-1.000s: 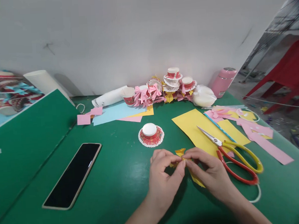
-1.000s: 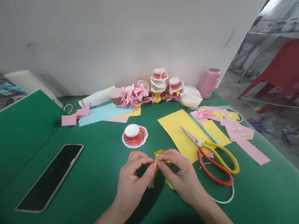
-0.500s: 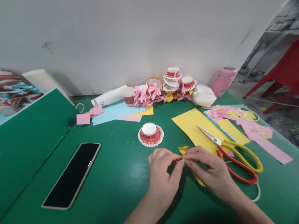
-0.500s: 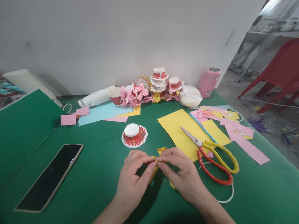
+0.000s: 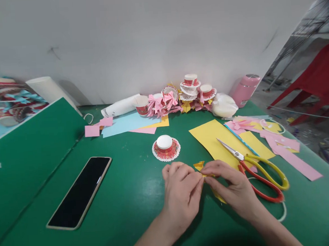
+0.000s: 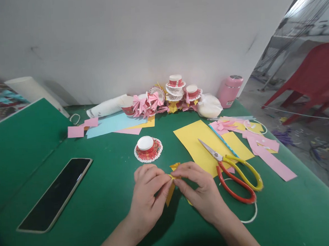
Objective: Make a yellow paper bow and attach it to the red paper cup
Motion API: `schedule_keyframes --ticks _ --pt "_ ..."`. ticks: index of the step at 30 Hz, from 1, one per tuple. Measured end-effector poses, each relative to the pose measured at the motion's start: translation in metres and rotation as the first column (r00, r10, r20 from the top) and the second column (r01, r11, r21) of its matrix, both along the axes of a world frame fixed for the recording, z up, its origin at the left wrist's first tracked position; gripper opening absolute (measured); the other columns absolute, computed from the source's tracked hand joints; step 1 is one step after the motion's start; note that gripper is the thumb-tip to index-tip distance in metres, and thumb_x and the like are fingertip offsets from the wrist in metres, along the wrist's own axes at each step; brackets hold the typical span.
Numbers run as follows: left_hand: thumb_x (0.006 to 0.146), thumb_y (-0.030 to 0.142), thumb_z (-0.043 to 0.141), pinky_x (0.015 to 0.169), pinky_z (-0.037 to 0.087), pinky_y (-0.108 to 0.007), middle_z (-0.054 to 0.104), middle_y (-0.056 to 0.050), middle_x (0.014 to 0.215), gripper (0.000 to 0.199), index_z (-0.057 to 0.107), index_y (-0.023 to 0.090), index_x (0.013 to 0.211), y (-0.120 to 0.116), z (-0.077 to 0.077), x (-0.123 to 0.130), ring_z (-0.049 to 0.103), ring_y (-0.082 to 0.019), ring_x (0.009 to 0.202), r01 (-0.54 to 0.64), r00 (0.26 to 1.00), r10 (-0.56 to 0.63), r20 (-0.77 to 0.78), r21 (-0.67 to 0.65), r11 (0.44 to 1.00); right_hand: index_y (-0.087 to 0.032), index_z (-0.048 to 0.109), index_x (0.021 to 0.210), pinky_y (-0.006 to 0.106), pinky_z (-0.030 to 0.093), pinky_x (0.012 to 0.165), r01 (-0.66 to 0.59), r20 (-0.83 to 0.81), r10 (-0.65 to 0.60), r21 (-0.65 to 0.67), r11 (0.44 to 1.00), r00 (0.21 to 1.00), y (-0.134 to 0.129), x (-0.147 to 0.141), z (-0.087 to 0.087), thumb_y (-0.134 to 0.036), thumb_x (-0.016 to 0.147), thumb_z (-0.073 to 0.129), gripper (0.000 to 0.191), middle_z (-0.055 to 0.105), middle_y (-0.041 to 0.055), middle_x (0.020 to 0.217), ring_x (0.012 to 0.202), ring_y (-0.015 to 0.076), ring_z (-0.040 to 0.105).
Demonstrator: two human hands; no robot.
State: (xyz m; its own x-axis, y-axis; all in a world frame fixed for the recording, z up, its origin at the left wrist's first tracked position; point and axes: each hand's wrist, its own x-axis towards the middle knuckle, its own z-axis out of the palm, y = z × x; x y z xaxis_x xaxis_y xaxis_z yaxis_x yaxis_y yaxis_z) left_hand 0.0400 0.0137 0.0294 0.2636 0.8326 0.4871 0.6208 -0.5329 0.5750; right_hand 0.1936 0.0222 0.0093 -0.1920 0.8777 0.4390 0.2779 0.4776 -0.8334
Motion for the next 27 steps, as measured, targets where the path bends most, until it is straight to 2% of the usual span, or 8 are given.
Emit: schedule_keyframes --ticks 5,11,15,21,27 --pt "0.080 0.011 0.049 0.069 0.031 -0.032 0.057 0.000 0.066 0.017 0.059 0.017 0.068 -0.0004 0.0000 0.0016 0.046 -0.014 0.073 0.003 0.999 -0.005 0.038 0.052 0.999 -0.027 0.063 0.096 0.030 0.051 0.074 0.006 0.004 -0.006 0.054 0.999 1.000 -0.0006 0.0000 -0.0007 -0.010 0.077 0.058 0.026 0.060 0.0040 0.089 0.086 0.0169 0.059" --pt "0.079 0.009 0.049 0.071 0.031 -0.032 0.058 0.000 0.068 0.016 0.058 0.017 0.070 -0.0007 -0.0020 0.0014 0.046 -0.014 0.075 0.017 0.999 -0.021 0.047 0.076 0.997 -0.027 0.065 0.089 0.028 0.051 0.070 0.002 -0.022 0.000 0.078 0.997 1.000 -0.0010 -0.0009 -0.0010 -0.009 0.077 0.057 0.023 0.061 0.0031 0.086 0.081 0.0161 0.060" --pt "0.078 0.007 0.049 0.070 0.031 -0.032 0.057 0.000 0.067 0.015 0.057 0.016 0.070 -0.0006 -0.0028 0.0004 0.045 -0.014 0.074 0.018 0.999 -0.022 0.038 0.100 0.995 -0.027 0.062 0.097 0.029 0.050 0.072 0.014 -0.007 -0.014 0.042 0.999 1.000 -0.0012 -0.0001 -0.0006 -0.011 0.077 0.058 0.026 0.064 0.0027 0.085 0.080 0.0164 0.060" --pt "0.080 0.009 0.048 0.070 0.031 -0.032 0.057 0.000 0.067 0.016 0.057 0.016 0.068 -0.0013 -0.0024 0.0012 0.045 -0.014 0.074 0.019 0.999 -0.022 0.038 0.092 0.996 -0.024 0.064 0.085 0.028 0.050 0.068 0.010 -0.120 -0.017 -0.066 0.998 0.993 -0.0011 -0.0003 -0.0017 -0.015 0.076 0.060 0.014 0.064 0.0021 0.078 0.076 0.0163 0.060" --pt "0.081 0.012 0.048 0.070 0.033 -0.032 0.056 0.000 0.066 0.016 0.057 0.017 0.068 -0.0010 -0.0027 0.0029 0.045 -0.014 0.073 0.018 0.997 -0.019 0.068 0.010 1.000 -0.023 0.064 0.081 0.025 0.050 0.065 -0.005 -0.205 -0.027 -0.157 0.988 0.978 -0.0019 -0.0006 -0.0032 -0.017 0.074 0.064 0.010 0.063 0.0006 0.075 0.070 0.0144 0.059"
